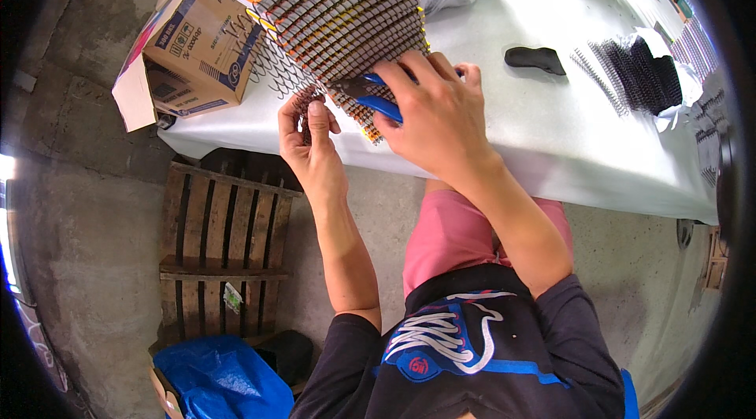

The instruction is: The person uses a pair of snips to trim excess wire from the spiral binding of a stack of yellow notebooks on a production table, then aligns the stack and repeats the process on the other end of the binding.

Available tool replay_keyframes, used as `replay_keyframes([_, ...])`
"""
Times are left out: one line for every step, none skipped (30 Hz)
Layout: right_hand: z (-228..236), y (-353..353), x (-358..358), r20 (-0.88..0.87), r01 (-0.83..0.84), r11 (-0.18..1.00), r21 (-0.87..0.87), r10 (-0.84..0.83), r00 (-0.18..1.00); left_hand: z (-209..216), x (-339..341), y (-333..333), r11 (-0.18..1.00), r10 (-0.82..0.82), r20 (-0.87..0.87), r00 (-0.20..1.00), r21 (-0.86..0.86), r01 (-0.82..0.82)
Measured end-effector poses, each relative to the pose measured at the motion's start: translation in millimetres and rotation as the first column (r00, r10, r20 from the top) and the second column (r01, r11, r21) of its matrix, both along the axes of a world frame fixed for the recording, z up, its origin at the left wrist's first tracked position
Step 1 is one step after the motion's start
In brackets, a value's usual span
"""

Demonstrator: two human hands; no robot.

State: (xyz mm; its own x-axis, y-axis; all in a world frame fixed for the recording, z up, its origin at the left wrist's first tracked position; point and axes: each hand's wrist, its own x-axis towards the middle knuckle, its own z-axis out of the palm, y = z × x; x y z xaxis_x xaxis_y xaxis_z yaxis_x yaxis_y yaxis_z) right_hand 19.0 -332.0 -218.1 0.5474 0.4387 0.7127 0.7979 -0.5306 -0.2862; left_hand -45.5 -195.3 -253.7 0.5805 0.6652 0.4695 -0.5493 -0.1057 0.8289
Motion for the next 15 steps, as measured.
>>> replay_keyframes([0,-2,0,0.014,0.017,1.000,-0.003,-0.017,1.000,-1,0,0,1.000,-0.005,0.001,1.000,0.000,0.005])
replay_keyframes([0,-2,1,0.003,0.013,1.000,-0.003,-0.013,1.000,-1,0,-1,1.000,-0.010,0.002,1.000,0.000,0.010])
replay_keyframes([-1,-2,1,-0.007,0.007,1.000,-0.003,-0.007,1.000,-2,1,-1,1.000,-0.007,0.005,1.000,-0.001,0.007])
replay_keyframes([-2,-1,1,-0.018,0.005,1.000,-0.003,-0.005,1.000,-1,1,-2,1.000,-0.007,0.008,1.000,0.000,0.007])
replay_keyframes([-3,0,1,-0.019,0.002,1.000,-0.004,-0.002,1.000,-1,1,-2,1.000,-0.007,0.011,1.000,0.000,0.007])
replay_keyframes([-3,3,0,-0.020,-0.002,1.000,-0.006,0.002,1.000,-1,1,-2,1.000,-0.014,0.013,1.000,-0.003,0.014])
replay_keyframes([-4,5,0,-0.023,-0.007,1.000,-0.006,0.007,1.000,-1,0,-2,1.000,-0.020,0.013,1.000,-0.005,0.020])
replay_keyframes([-4,6,0,-0.027,-0.012,1.000,-0.003,0.012,1.000,-2,-1,-1,1.000,-0.025,0.013,1.000,-0.007,0.026])
replay_keyframes([-3,6,0,-0.031,-0.017,1.000,0.001,0.017,0.999,-2,-1,0,1.000,-0.030,0.012,0.999,-0.004,0.030])
replay_keyframes([-3,7,1,-0.034,-0.022,1.000,0.003,0.022,0.999,-2,0,0,0.999,-0.034,0.011,0.999,-0.003,0.034])
replay_keyframes([-3,7,2,-0.085,-0.047,0.999,0.013,0.047,0.995,-2,0,0,0.999,-0.038,0.011,0.999,-0.001,0.038])
replay_keyframes([-4,7,3,-0.137,-0.070,0.997,0.024,0.073,0.988,-2,0,-1,0.999,-0.037,0.014,0.999,-0.018,0.037])
replay_keyframes([-5,7,4,-0.186,-0.092,0.995,0.036,0.097,0.978,0,1,-3,0.999,-0.037,0.017,0.999,-0.036,0.037])
replay_keyframes([-7,7,7,-0.203,-0.106,0.994,0.027,0.109,0.973,0,1,-4,0.998,-0.038,0.021,0.999,-0.053,0.039])
replay_keyframes([-9,7,11,-0.221,-0.119,0.993,0.019,0.120,0.968,-1,3,-4,0.996,-0.058,0.048,0.997,-0.058,0.061])
